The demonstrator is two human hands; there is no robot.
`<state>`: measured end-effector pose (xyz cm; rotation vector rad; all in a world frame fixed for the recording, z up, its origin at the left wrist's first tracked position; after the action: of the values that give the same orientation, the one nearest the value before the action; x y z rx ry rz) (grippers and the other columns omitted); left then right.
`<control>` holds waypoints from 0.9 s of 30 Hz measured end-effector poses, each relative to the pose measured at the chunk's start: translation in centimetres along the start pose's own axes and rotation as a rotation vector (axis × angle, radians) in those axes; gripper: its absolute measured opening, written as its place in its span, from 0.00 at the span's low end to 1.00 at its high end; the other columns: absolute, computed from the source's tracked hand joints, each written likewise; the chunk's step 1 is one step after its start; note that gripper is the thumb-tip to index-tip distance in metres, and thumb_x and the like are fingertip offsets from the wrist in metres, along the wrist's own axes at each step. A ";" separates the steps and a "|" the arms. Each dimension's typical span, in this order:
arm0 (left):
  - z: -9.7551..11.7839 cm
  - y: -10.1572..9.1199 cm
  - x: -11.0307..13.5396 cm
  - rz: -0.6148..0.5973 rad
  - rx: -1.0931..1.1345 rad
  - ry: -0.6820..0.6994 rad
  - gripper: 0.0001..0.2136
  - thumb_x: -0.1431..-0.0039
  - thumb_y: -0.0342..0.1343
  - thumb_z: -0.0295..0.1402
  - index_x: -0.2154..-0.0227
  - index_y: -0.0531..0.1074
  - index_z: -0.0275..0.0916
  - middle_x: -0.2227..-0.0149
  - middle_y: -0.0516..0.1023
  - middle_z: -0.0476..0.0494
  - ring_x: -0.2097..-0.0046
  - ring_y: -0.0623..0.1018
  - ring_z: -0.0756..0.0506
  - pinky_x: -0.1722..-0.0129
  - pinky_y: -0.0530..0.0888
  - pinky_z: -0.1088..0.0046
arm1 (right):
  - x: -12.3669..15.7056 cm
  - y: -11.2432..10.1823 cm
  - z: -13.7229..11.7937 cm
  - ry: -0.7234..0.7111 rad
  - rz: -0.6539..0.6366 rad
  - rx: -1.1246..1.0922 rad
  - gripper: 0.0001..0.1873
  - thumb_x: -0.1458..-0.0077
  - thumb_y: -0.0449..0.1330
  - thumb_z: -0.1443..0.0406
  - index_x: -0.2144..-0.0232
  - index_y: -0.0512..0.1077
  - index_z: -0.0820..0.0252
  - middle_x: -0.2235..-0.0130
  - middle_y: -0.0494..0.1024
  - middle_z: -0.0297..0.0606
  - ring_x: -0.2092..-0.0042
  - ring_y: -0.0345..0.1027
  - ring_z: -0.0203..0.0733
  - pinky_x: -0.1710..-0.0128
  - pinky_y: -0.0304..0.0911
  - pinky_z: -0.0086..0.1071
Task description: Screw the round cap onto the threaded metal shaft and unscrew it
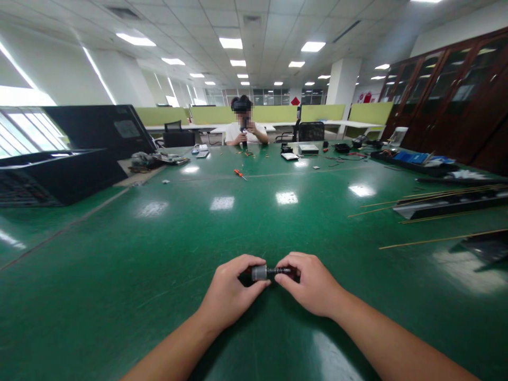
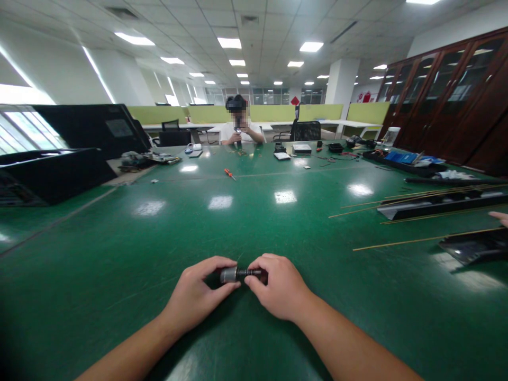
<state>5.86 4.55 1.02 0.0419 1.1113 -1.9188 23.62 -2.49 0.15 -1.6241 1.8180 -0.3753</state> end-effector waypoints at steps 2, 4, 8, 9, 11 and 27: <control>-0.1 0.0 0.0 0.006 -0.006 0.002 0.12 0.50 0.66 0.30 0.61 0.76 0.44 0.64 0.80 0.50 0.62 0.78 0.47 0.60 0.73 0.72 | 0.0 -0.1 0.0 0.005 0.006 -0.002 0.04 0.45 0.62 0.66 0.66 0.77 0.56 0.69 0.75 0.33 0.68 0.66 0.36 0.68 0.57 0.29; -0.1 -0.1 0.0 0.013 -0.010 0.006 0.12 0.50 0.66 0.30 0.61 0.76 0.44 0.63 0.80 0.50 0.62 0.79 0.47 0.60 0.73 0.72 | 0.0 -0.1 0.1 0.008 0.004 -0.006 0.04 0.45 0.62 0.65 0.66 0.77 0.56 0.69 0.75 0.33 0.68 0.66 0.36 0.69 0.57 0.29; -0.1 -0.1 0.0 0.022 -0.007 0.010 0.12 0.50 0.66 0.30 0.61 0.76 0.44 0.63 0.80 0.50 0.62 0.79 0.47 0.60 0.74 0.72 | 0.0 0.0 0.1 0.013 0.005 -0.015 0.04 0.45 0.62 0.65 0.66 0.77 0.57 0.70 0.75 0.32 0.69 0.66 0.36 0.69 0.57 0.29; 0.0 -0.1 0.0 0.021 -0.007 0.010 0.12 0.49 0.66 0.30 0.61 0.76 0.44 0.63 0.80 0.50 0.61 0.79 0.46 0.60 0.74 0.72 | 0.0 0.0 0.1 0.013 0.009 -0.013 0.04 0.45 0.62 0.65 0.66 0.77 0.57 0.70 0.75 0.32 0.69 0.66 0.36 0.69 0.57 0.29; 0.0 -0.1 0.0 0.020 -0.009 0.009 0.12 0.50 0.66 0.30 0.61 0.76 0.43 0.63 0.80 0.48 0.61 0.79 0.46 0.60 0.74 0.71 | 0.0 0.0 0.1 0.014 0.018 -0.006 0.04 0.45 0.62 0.65 0.66 0.77 0.57 0.70 0.75 0.32 0.69 0.66 0.36 0.69 0.57 0.29; -0.1 -0.3 -0.1 0.024 0.005 -0.026 0.12 0.50 0.66 0.30 0.61 0.76 0.43 0.64 0.80 0.50 0.62 0.78 0.46 0.61 0.73 0.71 | -0.1 -0.2 0.2 0.031 0.034 0.007 0.04 0.45 0.62 0.65 0.67 0.77 0.57 0.70 0.75 0.33 0.69 0.66 0.37 0.69 0.57 0.30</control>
<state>5.66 4.75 1.19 0.0324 1.0846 -1.8958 23.88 -2.38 0.17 -1.5886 1.8623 -0.3932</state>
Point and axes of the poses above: each hand's wrist, its own x-axis away from the middle knuckle, its own y-axis out of the palm, z = x × y, the point moved 3 cm from there along -x, towards the middle knuckle
